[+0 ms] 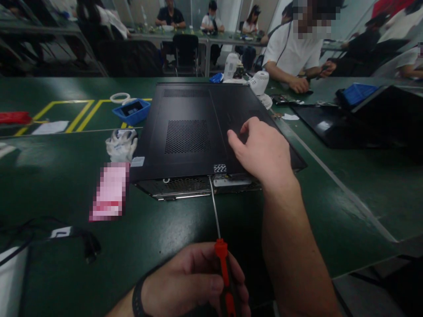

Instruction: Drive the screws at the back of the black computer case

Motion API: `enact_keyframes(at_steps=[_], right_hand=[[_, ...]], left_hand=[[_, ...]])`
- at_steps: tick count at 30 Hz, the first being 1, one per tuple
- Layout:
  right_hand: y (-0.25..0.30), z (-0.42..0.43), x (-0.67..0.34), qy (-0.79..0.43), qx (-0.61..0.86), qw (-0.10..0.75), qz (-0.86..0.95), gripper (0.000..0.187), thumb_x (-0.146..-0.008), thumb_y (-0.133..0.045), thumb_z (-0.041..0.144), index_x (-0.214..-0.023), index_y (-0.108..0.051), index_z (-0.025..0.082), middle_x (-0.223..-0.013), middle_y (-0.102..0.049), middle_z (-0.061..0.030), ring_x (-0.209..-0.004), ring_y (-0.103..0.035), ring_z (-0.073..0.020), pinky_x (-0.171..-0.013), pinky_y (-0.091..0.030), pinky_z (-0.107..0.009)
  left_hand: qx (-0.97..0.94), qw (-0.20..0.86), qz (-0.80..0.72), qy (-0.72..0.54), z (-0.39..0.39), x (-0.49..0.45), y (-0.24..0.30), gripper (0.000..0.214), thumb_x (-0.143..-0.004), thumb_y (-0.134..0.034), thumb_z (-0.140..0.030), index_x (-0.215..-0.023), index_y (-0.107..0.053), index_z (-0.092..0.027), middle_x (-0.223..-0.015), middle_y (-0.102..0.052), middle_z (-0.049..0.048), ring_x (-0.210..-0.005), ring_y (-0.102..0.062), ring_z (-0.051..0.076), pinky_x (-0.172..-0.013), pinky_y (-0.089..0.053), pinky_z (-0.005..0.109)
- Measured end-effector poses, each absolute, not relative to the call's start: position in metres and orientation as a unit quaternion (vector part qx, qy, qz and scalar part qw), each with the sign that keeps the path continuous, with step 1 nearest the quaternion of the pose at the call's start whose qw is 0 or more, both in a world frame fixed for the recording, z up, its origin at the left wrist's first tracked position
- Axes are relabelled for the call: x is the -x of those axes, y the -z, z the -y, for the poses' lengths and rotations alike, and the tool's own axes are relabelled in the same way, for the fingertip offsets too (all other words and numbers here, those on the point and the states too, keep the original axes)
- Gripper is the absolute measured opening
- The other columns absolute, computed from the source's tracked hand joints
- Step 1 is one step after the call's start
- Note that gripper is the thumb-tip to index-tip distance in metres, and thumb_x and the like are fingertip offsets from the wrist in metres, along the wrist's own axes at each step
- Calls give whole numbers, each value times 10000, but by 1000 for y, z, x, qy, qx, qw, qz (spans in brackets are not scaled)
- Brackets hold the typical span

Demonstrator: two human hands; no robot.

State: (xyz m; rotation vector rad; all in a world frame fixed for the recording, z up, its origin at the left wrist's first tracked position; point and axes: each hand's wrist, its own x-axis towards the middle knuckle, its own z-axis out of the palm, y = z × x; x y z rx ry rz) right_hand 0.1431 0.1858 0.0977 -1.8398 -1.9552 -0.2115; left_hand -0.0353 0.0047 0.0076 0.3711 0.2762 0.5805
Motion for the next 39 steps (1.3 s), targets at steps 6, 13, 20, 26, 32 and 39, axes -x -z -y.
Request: enact_keyframes(at_steps=[6, 13, 20, 26, 32, 39], right_hand=[[-102, -182, -145, 74, 662, 227, 710, 364, -938, -599, 508, -1073, -630, 171, -972, -701, -116, -888, -643, -269, -781, -475, -399], [-109, -167, -124, 104, 607, 253, 746, 255, -1015, -470, 393, -1025, -620, 187, -995, -673, -106, -950, -621, -252, -790, -444, -364], [-99, -172, -113, 77, 586, 174, 788, 237, -991, -453, 285, -975, -657, 167, -946, -704, -107, -901, -627, -241, -708, -387, -338], [-100, -172, -114, 74, 589, 177, 785, 224, -985, -462, 280, -952, -658, 177, -961, -717, -105, -899, -634, -250, -702, -369, -354], [-100, -171, -115, 63, 592, 186, 782, 220, -978, -460, 280, -908, -647, 187, -942, -714, -96, -883, -632, -247, -693, -345, -361], [-102, -172, -115, 57, 597, 189, 777, 229, -974, -456, 272, -896, -655, 189, -917, -711, -81, -850, -614, -223, -696, -332, -347]], left_hand=[[-191, 929, -128, -290, -3, 35, -2, 251, -881, -810, -322, -1081, -760, -178, -1007, -804, 95, -908, -809, 196, -694, -585, 178], [-194, 927, -136, -289, -3, 35, 0, 269, -875, -814, -319, -1077, -746, -154, -1005, -797, 110, -899, -809, 206, -720, -604, 205], [-198, 925, -118, -302, -2, 33, 0, 257, -898, -787, -319, -1085, -703, -165, -1014, -792, 100, -914, -810, 228, -689, -603, 212], [-185, 928, -93, -310, 2, 31, 2, 233, -918, -768, -322, -1073, -647, -196, -1037, -819, 100, -922, -811, 220, -669, -594, 190], [-188, 932, -106, -292, 1, 35, -2, 296, -956, -718, -367, -1180, -692, -176, -1063, -816, 124, -952, -807, 213, -724, -601, 203], [-183, 930, -103, -300, 1, 33, 1, 259, -906, -779, -302, -1116, -689, -181, -1036, -799, 88, -930, -807, 218, -690, -602, 208]])
